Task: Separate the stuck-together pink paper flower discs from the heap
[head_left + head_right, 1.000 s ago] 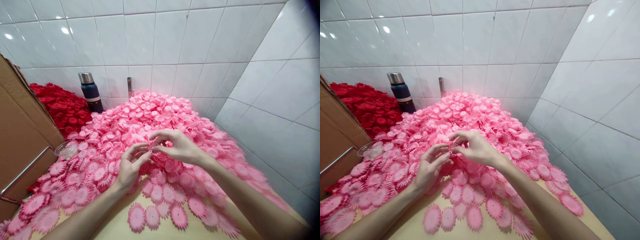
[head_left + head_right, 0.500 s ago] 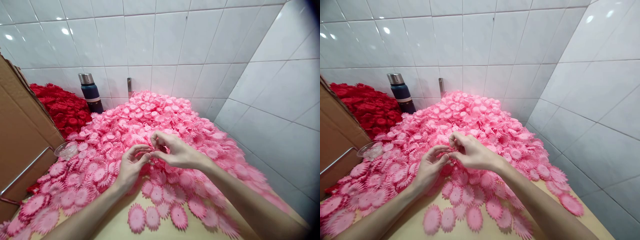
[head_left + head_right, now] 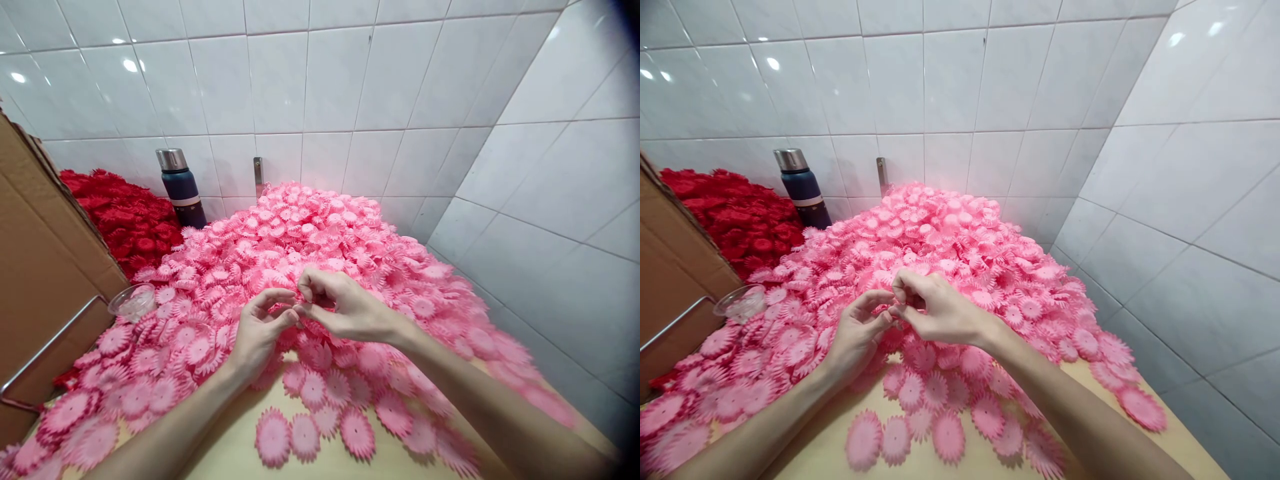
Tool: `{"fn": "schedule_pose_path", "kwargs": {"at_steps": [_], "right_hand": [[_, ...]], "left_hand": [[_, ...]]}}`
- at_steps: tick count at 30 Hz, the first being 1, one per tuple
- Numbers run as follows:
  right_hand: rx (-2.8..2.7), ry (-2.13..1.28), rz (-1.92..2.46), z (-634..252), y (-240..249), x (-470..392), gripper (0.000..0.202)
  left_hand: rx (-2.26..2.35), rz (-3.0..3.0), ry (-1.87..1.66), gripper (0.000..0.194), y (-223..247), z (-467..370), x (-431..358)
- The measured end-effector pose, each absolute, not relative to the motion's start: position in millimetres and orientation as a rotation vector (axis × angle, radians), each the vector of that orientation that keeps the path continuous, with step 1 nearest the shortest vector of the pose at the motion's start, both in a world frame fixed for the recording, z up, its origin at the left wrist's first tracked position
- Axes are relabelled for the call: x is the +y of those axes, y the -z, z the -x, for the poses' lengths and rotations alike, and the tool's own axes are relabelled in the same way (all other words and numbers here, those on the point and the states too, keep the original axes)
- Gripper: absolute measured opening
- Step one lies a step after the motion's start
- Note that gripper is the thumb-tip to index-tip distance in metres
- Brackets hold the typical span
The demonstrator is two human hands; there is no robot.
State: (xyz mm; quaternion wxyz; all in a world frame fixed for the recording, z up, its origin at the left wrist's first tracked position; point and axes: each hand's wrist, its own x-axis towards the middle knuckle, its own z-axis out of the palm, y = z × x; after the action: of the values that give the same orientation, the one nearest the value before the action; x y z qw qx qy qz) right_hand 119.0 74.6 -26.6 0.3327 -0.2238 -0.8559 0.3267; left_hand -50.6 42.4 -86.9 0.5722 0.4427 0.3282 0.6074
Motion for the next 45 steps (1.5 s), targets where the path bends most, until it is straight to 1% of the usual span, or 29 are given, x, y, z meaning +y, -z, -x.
{"fn": "schedule_pose_path", "kwargs": {"at_steps": [4,8,12,19,27,35,39,45], "right_hand": [[-2.171,-0.911,0.584,-117,27,74,0.018],[-2.134,-0.979,0.584,-116,27,74,0.018],[-2.121,-0.978,0.582,-115,28,74,0.021],[-2.115,-1.018,0.559,-114,30,74,0.023],[-2.116,-0.982,0.620,-113,29,73,0.033],[-2.116,-1.129,0.648,-126,24,83,0.038],[-2.193,-1.244,0.705,-139,15,85,0.033],[-2.231,-1.184,0.749,-144,4,84,0.022]], "left_hand": [[0.783,-1.050,-1.411,0.027,86,50,41],[0.827,-1.049,-1.387,0.023,86,48,38],[0.840,-1.032,-1.354,0.025,85,47,37],[0.803,-1.037,-1.328,0.024,86,48,38],[0.808,-1.039,-1.340,0.027,86,47,37],[0.869,-1.161,-1.416,0.030,81,47,36],[0.921,-1.168,-1.397,0.029,80,46,36],[0.918,-1.123,-1.376,0.031,81,47,35]]}}
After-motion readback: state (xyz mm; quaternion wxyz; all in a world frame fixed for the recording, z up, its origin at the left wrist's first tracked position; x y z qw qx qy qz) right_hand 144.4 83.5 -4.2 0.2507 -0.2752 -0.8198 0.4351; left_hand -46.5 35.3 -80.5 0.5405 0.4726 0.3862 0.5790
